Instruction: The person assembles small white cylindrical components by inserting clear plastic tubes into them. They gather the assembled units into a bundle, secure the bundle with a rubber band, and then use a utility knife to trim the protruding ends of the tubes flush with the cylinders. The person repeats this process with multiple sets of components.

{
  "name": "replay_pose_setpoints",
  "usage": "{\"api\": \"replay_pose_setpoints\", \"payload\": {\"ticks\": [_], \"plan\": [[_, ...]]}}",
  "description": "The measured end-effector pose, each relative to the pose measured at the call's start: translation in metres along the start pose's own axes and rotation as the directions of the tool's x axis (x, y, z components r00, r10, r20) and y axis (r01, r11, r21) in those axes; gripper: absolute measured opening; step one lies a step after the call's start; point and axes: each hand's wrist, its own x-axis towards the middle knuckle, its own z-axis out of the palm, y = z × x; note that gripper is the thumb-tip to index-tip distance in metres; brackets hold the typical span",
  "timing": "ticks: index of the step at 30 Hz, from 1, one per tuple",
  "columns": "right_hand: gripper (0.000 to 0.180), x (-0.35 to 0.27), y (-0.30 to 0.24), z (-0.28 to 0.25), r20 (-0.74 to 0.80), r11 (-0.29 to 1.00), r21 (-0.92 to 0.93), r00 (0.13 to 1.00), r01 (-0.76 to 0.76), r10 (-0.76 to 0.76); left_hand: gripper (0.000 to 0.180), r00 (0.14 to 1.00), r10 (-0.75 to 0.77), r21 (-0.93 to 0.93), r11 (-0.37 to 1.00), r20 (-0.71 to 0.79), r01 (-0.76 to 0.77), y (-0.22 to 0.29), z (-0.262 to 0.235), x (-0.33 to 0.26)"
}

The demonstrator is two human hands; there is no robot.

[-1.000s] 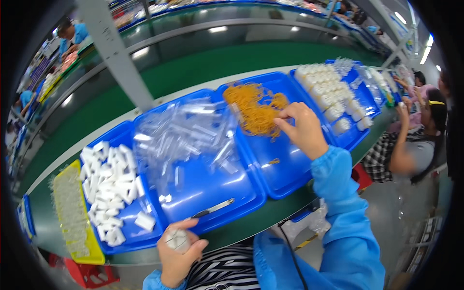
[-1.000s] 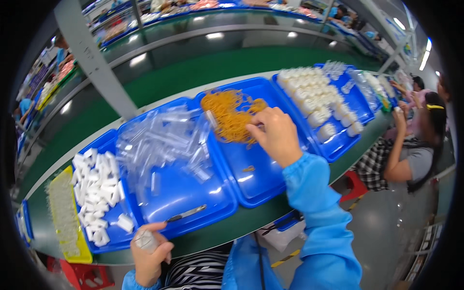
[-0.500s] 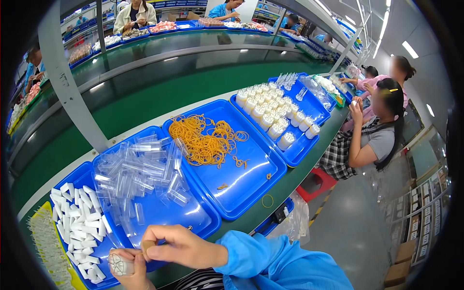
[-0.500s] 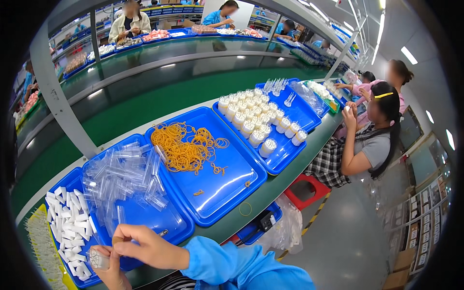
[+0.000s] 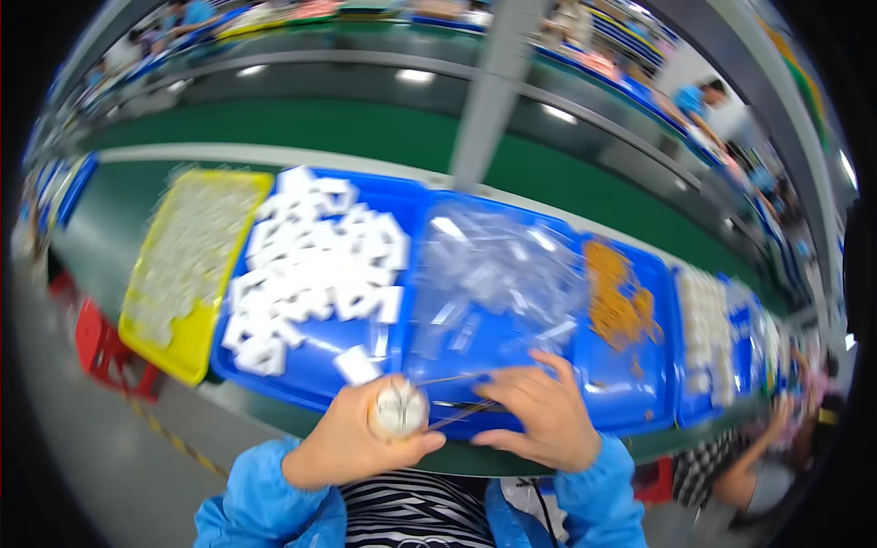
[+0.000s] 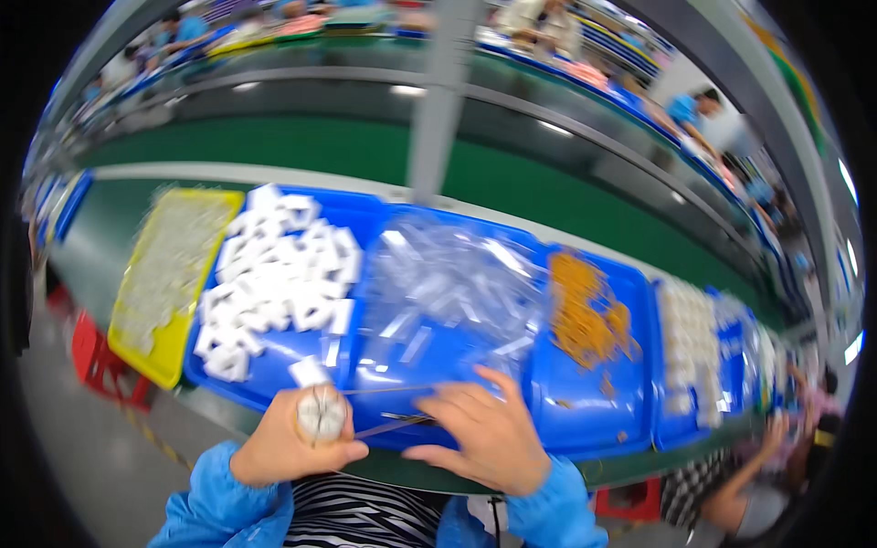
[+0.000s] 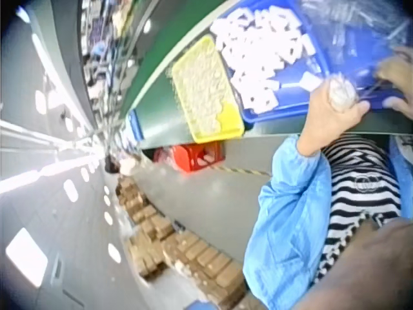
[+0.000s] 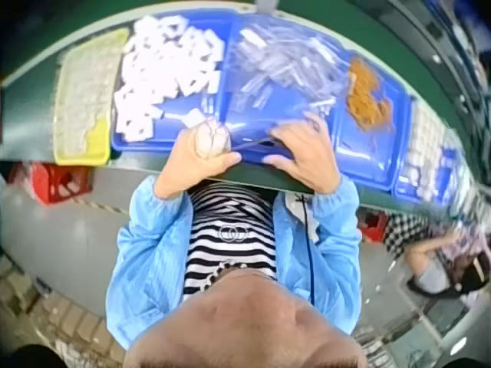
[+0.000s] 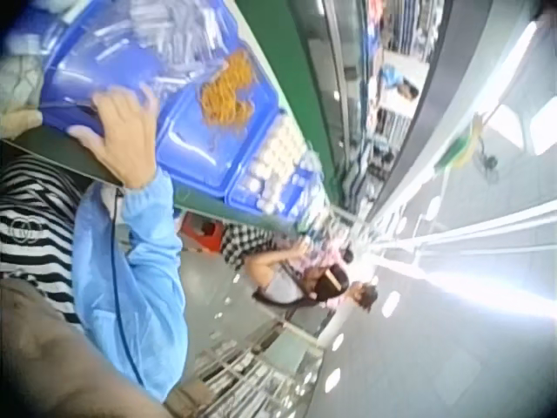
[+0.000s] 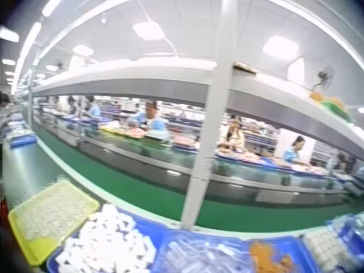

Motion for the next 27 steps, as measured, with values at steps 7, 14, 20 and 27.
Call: {"api": "replay_pose_setpoints", "payload": {"ticks": [7, 14, 20, 27], "plan": [[0.056, 0.0, -0.057, -0.003, -0.427, -0.28, 0.8, 0.831, 0.531, 0.357, 0.025, 0.863, 0.037, -0.381, 0.887, -0.503, -0.26, -0.006, 0.011, -0.002], [0.078, 0.036, -0.005, 0.042, -0.333, 0.379, 0.911, 0.832, 0.163, 0.444, 0.04, 0.912, 0.402, 0.019, 0.914, 0.087, -0.405, -0.017, 0.044, -0.021], [0.071, 0.018, -0.043, 0.02, -0.251, 0.892, 0.422, 0.966, 0.16, -0.055, 0.1, 0.974, 0.198, 0.289, 0.944, -0.11, -0.16, -0.022, 0.031, -0.016], [0.062, 0.021, -0.043, 0.025, -0.001, 0.865, 0.495, 0.996, -0.079, 0.091, 0.101, 0.984, 0.18, 0.356, 0.919, -0.002, -0.168, -0.033, 0.041, -0.014]]}}
